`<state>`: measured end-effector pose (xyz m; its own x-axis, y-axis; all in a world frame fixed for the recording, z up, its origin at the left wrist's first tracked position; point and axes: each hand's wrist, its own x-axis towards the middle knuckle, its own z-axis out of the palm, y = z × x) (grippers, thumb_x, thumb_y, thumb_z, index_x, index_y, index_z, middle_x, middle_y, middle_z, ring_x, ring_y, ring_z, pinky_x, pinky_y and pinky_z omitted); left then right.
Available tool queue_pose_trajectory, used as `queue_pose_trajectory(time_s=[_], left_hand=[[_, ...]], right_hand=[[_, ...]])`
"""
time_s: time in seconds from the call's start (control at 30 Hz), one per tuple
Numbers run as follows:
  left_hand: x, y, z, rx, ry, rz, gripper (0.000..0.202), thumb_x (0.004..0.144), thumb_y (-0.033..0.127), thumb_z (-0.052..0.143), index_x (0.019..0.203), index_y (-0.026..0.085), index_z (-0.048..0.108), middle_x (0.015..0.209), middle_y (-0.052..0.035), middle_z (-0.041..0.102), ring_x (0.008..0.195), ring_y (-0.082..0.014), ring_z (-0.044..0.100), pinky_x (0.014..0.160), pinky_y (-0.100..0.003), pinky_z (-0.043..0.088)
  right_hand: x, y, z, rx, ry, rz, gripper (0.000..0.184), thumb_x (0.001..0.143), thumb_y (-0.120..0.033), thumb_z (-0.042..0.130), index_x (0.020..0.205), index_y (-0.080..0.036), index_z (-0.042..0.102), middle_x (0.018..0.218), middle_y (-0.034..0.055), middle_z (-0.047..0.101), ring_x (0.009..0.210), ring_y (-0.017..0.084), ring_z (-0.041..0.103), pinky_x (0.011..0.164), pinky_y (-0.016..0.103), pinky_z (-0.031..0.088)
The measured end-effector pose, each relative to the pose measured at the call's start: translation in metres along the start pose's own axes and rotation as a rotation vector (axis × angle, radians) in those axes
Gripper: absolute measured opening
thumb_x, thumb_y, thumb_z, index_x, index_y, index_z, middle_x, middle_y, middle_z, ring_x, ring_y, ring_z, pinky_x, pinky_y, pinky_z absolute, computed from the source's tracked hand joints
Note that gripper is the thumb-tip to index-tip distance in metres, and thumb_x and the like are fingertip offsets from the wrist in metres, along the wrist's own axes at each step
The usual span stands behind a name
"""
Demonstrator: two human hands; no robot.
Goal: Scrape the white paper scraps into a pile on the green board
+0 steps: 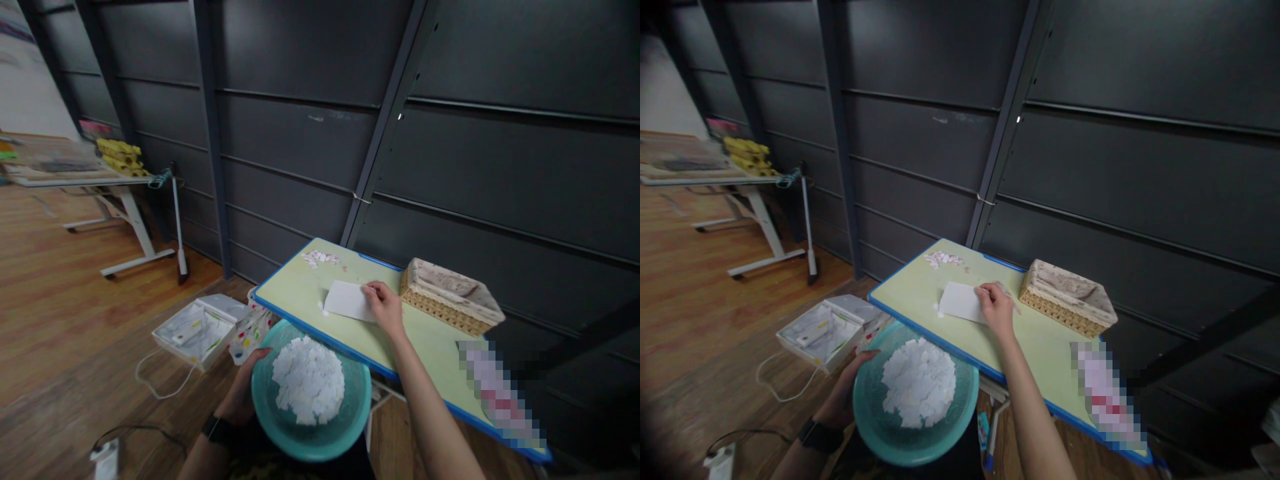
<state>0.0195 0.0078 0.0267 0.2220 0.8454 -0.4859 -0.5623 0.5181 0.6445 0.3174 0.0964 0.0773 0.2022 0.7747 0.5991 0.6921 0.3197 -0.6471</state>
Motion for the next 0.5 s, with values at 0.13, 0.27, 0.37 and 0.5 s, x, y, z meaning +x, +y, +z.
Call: queue_pose_trajectory(time_s=[0.13,0.27,0.37,0.5], left_hand=[[0.0,0.003,0.002,0.001,0.026,0.003,0.011,0.079,0.02,0.056,0.07,0.016,0.059,0.05,-0.0031,0.067,0.043,-0.0177,0.06,0.044,-0.027,0.046],[0.0,0.004,0.002,-0.019,0.021,-0.02,0.012,0.079,0.02,0.055,0.068,0.016,0.058,0.05,-0.0034,0.067,0.042,-0.0174,0.06,0.047,-0.028,0.046],[-0.001,0.004,0.002,-0.006,0.005,-0.011,0.007,0.079,0.022,0.056,0.077,0.017,0.059,0.05,-0.0014,0.066,0.042,-0.0192,0.06,0.048,-0.03,0.046],[-0.004,0.004,0.004,0.023,0.015,0.04,0.005,0.079,0.021,0.055,0.076,0.017,0.056,0.051,-0.0002,0.066,0.044,-0.0174,0.06,0.047,-0.027,0.045]], right_hand=[[-0.004,-0.003,0.003,-0.002,0.048,0.015,0.031,0.081,-0.045,0.053,0.083,-0.017,0.064,0.083,0.0065,0.068,0.069,0.017,0.058,0.065,0.028,0.044],[-0.019,-0.014,0.008,-0.097,0.02,-0.052,0.028,0.085,-0.041,0.05,0.085,-0.018,0.065,0.077,0.0062,0.069,0.064,0.017,0.06,0.059,0.027,0.045],[-0.041,-0.022,0.007,-0.175,-0.061,-0.175,0.026,0.088,-0.037,0.048,0.088,-0.019,0.068,0.075,0.005,0.071,0.06,0.016,0.063,0.058,0.026,0.047],[-0.071,-0.031,0.001,-0.168,-0.139,-0.365,0.024,0.09,-0.03,0.049,0.096,-0.02,0.07,0.084,0.0055,0.074,0.067,0.016,0.068,0.064,0.026,0.052]])
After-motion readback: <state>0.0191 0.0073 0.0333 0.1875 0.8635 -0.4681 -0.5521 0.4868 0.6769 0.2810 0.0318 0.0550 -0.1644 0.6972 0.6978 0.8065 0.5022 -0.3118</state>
